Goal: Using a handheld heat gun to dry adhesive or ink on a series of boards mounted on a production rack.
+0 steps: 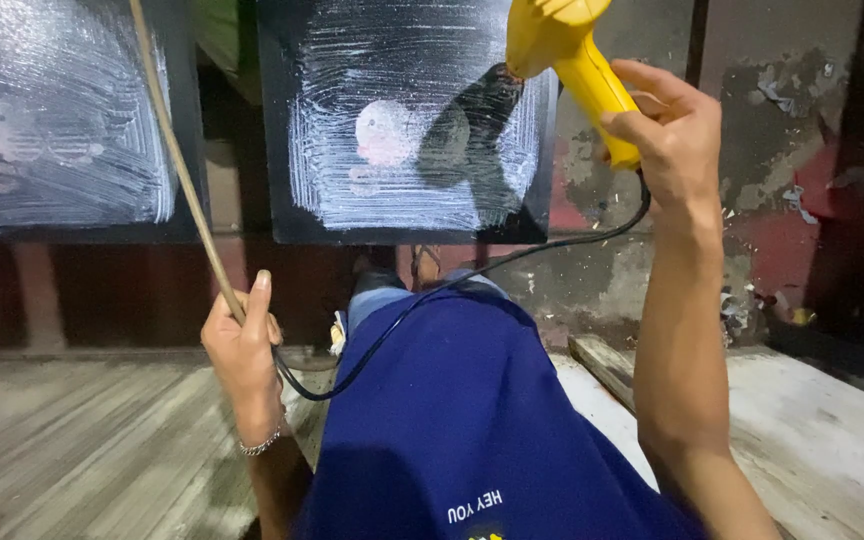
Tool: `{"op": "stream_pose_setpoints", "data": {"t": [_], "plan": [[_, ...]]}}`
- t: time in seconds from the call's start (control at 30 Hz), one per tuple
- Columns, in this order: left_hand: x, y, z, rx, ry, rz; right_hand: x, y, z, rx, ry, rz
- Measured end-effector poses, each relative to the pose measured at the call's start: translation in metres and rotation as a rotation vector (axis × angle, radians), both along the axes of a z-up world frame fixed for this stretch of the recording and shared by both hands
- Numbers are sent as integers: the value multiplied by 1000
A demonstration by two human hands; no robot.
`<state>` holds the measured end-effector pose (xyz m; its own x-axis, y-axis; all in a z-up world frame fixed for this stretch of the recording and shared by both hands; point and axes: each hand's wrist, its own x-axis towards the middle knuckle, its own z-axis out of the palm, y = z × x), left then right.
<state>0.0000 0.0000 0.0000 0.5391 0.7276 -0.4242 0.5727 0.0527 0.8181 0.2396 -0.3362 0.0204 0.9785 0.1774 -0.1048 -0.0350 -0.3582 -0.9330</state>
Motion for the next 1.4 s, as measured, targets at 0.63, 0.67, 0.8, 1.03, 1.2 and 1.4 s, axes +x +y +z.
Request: {"op": "stream_pose_setpoints", "data": {"t": [0.63, 0.67, 0.8, 1.03, 1.2, 1.4], "plan": [[-14, -1, -8, 10, -34, -3, 1, -10, -5, -6, -2, 6], [-15, 0, -10, 24, -36, 6, 0, -12, -4, -18, -12, 23], [-15, -1, -4, -5, 0, 39, -23, -21, 20, -53, 111, 39], [-18, 0, -13, 8, -39, 14, -8, -15, 9, -37, 63, 35], [-21, -3, -2, 6, -9, 41, 6, -8, -1, 20, -5, -5], [-30, 0, -7, -5, -1, 60, -6, -3, 4, 5, 159, 59]]}}
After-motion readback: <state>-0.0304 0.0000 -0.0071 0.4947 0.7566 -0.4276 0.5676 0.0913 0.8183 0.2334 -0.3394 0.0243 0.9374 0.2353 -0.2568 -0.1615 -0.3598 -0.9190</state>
